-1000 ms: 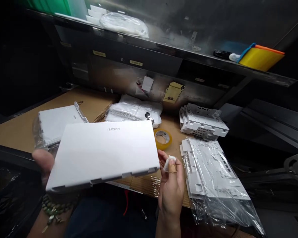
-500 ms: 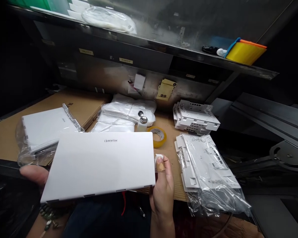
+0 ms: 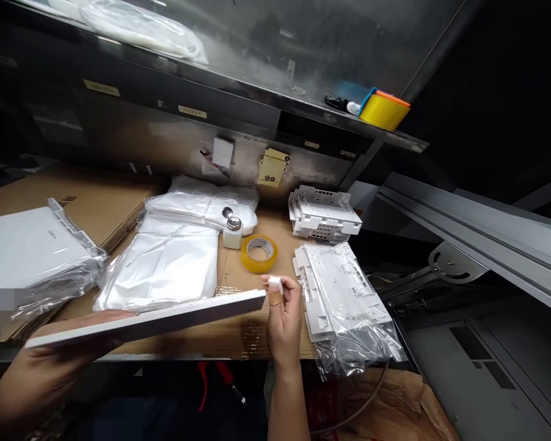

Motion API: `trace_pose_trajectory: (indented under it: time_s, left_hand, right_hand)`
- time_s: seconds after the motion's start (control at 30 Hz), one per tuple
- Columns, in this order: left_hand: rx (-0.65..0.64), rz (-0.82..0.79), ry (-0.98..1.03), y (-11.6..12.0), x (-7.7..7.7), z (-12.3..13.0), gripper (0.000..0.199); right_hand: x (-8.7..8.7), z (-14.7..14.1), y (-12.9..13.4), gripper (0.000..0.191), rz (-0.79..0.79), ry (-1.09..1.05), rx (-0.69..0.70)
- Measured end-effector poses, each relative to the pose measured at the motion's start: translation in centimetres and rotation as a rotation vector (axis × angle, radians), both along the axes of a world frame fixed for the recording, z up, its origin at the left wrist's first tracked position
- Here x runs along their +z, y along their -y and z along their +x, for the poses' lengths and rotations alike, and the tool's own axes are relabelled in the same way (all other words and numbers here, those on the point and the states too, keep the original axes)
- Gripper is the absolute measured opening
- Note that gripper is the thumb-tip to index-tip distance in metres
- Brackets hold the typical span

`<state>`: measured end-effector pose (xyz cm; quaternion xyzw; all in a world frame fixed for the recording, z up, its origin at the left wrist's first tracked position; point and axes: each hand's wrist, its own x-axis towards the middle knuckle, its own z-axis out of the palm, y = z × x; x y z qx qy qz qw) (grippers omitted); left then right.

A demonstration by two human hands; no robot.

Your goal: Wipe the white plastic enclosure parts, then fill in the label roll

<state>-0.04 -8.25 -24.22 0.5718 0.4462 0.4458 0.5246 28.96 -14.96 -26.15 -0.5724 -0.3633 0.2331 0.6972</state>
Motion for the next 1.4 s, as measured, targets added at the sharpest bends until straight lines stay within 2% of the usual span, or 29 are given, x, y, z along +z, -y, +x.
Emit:
trace_pose_trajectory:
  time_s: [0.03,0.1,0.27,0.57,0.93,1.27,1.33,1.4]
  left_hand:
    - [-0.036,0.069,-0.046,0.1,0.3,0.1,0.012]
    - [-0.101,0.153,-0.125,0.4,0.9,0.4,0.014]
    - [-0.093,0.074,-0.142,0.7,1.7,0.8,0.015]
    - [-0.143,0.126,-0.07,0.3,1.4,0.8,0.014]
    - [-0.057,0.054,-0.041,0.3,1.1,0.2,0.015]
    - [-0.201,0.164,-0.041,-0.5,0.5,0.0,0.013]
    - [-0.259,0.23,-0.016,-0.4,0.1,0.2,0.025]
    - [-0.19,0.261,0.111,0.0,-0.3,0.7,0.057]
  right_hand:
    - [0.2,0.2,0.0,0.03,0.005,-0.001,-0.045]
    - [0.6,0.2,0.2,0.029,-0.01,-0.089,-0.049]
    - [1.5,-0.5,0.9,0.032,-0.044,-0.268,0.071]
    - [1.5,-1.4,0.5,0.043,-0.076,-0.35,0.056]
    - [1.8,-2.4,0.2,0.045,-0.106,-0.394,0.056]
    - [1.6,-2.1,0.3,0.041,-0.127,-0.436,0.008]
    - [1.8,-2.2,0.5,0.034,-0.091,-0.432,-0.008]
    - [2.1,-2.4,0.9,0.028,-0.038,-0.411,-0.042]
